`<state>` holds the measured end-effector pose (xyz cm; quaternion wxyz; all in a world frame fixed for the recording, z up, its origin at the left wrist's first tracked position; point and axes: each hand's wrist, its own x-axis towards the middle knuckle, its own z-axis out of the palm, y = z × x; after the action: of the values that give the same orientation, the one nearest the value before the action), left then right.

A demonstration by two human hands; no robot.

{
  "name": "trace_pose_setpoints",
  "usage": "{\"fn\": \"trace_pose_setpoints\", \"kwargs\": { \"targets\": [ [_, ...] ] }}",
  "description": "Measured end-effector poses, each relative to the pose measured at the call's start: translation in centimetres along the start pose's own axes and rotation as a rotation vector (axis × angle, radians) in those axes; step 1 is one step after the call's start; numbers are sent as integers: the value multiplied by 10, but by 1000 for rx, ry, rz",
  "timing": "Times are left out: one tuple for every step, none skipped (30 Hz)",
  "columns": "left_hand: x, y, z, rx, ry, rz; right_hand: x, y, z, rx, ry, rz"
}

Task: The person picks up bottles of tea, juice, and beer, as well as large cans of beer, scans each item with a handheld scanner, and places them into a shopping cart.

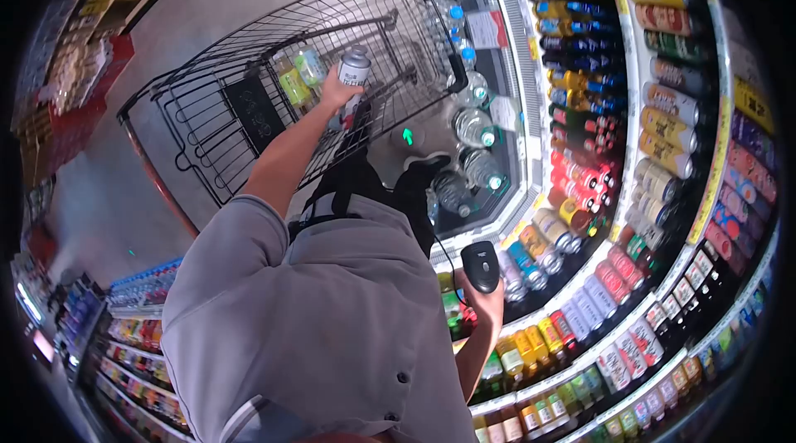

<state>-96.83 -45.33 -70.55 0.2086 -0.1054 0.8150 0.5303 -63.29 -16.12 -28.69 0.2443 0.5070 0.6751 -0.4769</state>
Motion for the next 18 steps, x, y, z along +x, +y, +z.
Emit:
{"fn": "trace_pose_setpoints", "kwargs": {
  "targets": [
    [-1,-5,6,98,-13,-12,-8,-4,6,63,49,16],
    [4,-21,14,109,-45,-16,-10,5,9,54,92,49],
    [11,-36,19,215,-71,-19,-11,13,9,42,135,77],
    [14,-39,25,318,-94,-19,-14,18,7,47,128,64],
    [14,-42,31,322,-118,-18,-17,23,9,55,140,83],
    [16,-44,35,373,-132,-35,-22,29,11,109,179,94],
    [16,-37,36,423,-141,-50,-26,32,13,162,215,99],
    [11,-30,37,460,-141,-63,-28,35,16,168,221,105],
    [8,-24,38,464,-145,-58,-30,38,20,191,211,91],
    [9,-25,41,536,-158,-66,-29,41,23,212,198,70],
    [13,-36,44,608,-165,-73,-27,45,24,232,183,46],
    [11,-46,45,609,-155,-65,-22,63,24,216,162,35],
    [12,-72,49,471,-163,-149,-19,62,24,224,160,21],
    [14,-70,46,331,-172,-226,-13,59,25,179,132,57],
    [11,-68,42,359,-224,-234,-8,55,26,138,107,93],
    [-4,-59,36,389,-279,-240,-2,59,26,141,116,24],
    [-13,-52,30,395,-320,-257,0,56,26,159,124,11],
    [-19,-47,24,404,-367,-268,2,53,26,178,95,-8]
  ]
}}
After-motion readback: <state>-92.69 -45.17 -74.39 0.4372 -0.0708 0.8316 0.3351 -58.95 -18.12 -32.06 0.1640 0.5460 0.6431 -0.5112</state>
